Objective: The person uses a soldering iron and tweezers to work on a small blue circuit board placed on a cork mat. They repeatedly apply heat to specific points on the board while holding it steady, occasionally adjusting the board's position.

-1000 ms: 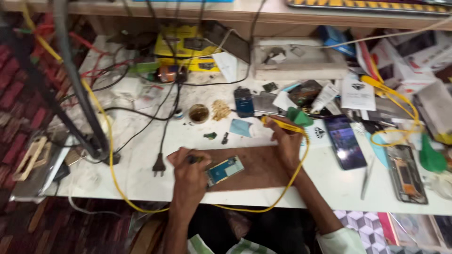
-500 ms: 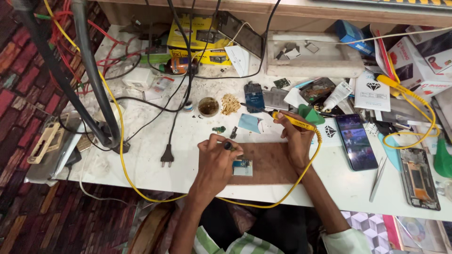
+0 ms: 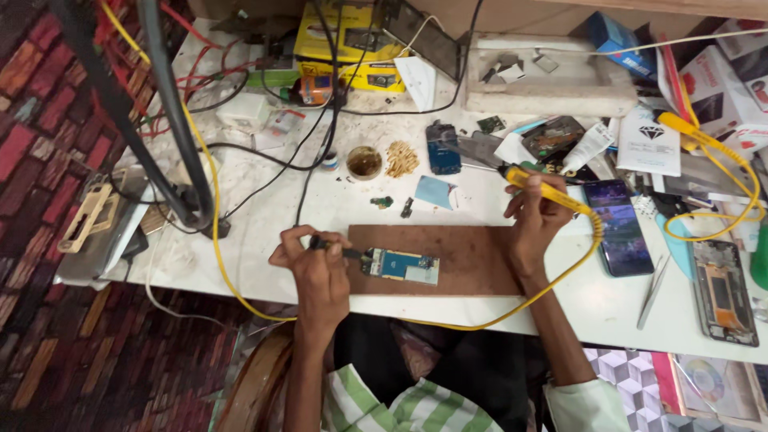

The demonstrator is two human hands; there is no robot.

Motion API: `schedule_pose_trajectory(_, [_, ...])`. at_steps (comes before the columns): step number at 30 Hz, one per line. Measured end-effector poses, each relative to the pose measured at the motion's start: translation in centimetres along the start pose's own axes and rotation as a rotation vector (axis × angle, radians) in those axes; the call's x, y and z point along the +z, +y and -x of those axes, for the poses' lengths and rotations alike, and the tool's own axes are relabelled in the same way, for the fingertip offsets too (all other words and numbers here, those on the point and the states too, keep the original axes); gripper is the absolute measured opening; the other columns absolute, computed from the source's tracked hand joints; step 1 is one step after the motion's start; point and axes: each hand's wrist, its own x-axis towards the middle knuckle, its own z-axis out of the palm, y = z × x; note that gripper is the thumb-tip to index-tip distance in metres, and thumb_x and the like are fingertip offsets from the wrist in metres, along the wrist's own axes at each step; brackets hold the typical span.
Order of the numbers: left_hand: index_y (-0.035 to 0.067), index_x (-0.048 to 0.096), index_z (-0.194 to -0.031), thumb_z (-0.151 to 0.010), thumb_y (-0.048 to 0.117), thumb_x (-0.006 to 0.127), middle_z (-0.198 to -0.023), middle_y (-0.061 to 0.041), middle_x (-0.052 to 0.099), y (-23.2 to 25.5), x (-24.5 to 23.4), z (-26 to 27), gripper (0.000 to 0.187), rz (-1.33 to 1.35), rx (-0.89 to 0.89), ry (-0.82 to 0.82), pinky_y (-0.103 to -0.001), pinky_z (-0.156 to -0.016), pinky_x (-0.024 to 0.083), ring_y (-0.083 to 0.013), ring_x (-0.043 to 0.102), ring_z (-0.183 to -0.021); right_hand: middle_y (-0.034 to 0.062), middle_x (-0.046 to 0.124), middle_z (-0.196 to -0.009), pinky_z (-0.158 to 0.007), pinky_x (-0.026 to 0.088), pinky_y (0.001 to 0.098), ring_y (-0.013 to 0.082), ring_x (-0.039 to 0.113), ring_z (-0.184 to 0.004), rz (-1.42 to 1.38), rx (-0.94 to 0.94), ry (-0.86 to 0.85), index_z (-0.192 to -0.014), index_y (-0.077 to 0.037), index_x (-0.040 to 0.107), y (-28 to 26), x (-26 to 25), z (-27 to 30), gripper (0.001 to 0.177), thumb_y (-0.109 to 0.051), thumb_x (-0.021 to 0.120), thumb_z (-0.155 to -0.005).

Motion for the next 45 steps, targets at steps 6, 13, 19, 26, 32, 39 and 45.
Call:
schedule_pose_trajectory(6, [0.004,0.069,-0.089,-0.102,0.016,0.054,-0.088,-0.001,0.074,0.8,0.0,-0.9,0.024,-0.192,0.209,-0.067,-0.05,-0.093,0.023,-0.0282,0.048,-0.11,0.0061,0.057,-0.072,-0.048,0.036,0.023,0.0087,0.05,-0.053,0.05,-0.012,0.067,-0.104,-0.002,0.056,0.2,-0.9,-0.2,0.027,-0.027,0.056,-0.115])
schedule_pose_trajectory(13, [0.004,0.07,-0.087,-0.102,0.017,0.057,-0.073,-0.006,0.068,0.4,0.3,-1.9,0.023,-0.171,0.189,-0.21,-0.05,-0.094,0.024,-0.028,0.05,-0.105,0.0051,0.056,-0.071,-0.049,0.038,0.0242,0.0089,0.049,-0.054,0.009,-0.017,0.08,-0.099,-0.002,0.057,0.5,-0.7,0.0,0.029,-0.025,0.055,-0.117])
schedule_pose_trajectory(19, [0.002,0.064,-0.092,-0.1,0.011,0.058,-0.084,-0.007,0.071,-0.1,1.3,-2.1,0.013,-0.09,0.307,-0.142,-0.05,-0.09,0.024,-0.0277,0.05,-0.104,0.0047,0.056,-0.072,-0.047,0.037,0.0237,0.0089,0.048,-0.052,0.004,-0.005,0.13,-0.101,-0.003,0.055,0.0,-1.0,-0.3,0.026,-0.025,0.056,-0.115])
schedule_pose_trajectory(26, [0.008,0.063,-0.091,-0.098,0.012,0.061,-0.092,-0.002,0.07,-0.6,2.2,-1.3,0.009,-0.15,0.313,-0.077,-0.049,-0.09,0.024,-0.0252,0.05,-0.104,0.009,0.06,-0.089,-0.052,0.038,0.0247,0.0101,0.05,-0.06,0.07,-0.171,0.146,-0.11,-0.002,0.052,-1.9,-1.8,3.0,0.029,-0.029,0.05,-0.119])
schedule_pose_trajectory(32, [0.01,0.06,-0.087,-0.098,0.013,0.063,-0.09,0.001,0.069,-1.1,1.9,-1.5,0.012,-0.186,0.335,-0.1,-0.049,-0.088,0.023,-0.0259,0.048,-0.1,0.0116,0.063,-0.094,-0.05,0.039,0.0242,0.0105,0.052,-0.056,0.107,-0.137,0.174,-0.115,0.001,0.054,-1.9,-1.8,3.6,0.033,-0.032,0.049,-0.117])
schedule_pose_trajectory(39, [0.011,0.058,-0.092,-0.097,0.01,0.061,-0.088,0.002,0.067,-1.5,1.7,-1.4,0.006,-0.159,0.317,-0.092,-0.051,-0.09,0.023,-0.0269,0.046,-0.099,0.0119,0.06,-0.101,-0.05,0.042,0.023,0.0115,0.054,-0.059,0.096,-0.189,0.156,-0.117,0.002,0.052,-1.4,-2.1,3.7,0.029,-0.027,0.053,-0.118])
schedule_pose_trajectory(45, [0.011,0.057,-0.096,-0.096,0.007,0.064,-0.088,0.004,0.067,-1.6,2.0,-1.4,0.009,-0.141,0.352,-0.101,-0.05,-0.087,0.022,-0.0265,0.047,-0.101,0.013,0.061,-0.096,-0.047,0.043,0.0221,0.0121,0.055,-0.057,0.156,-0.198,0.152,-0.116,0.001,0.05,-1.0,-2.4,4.1,0.026,-0.025,0.051,-0.118])
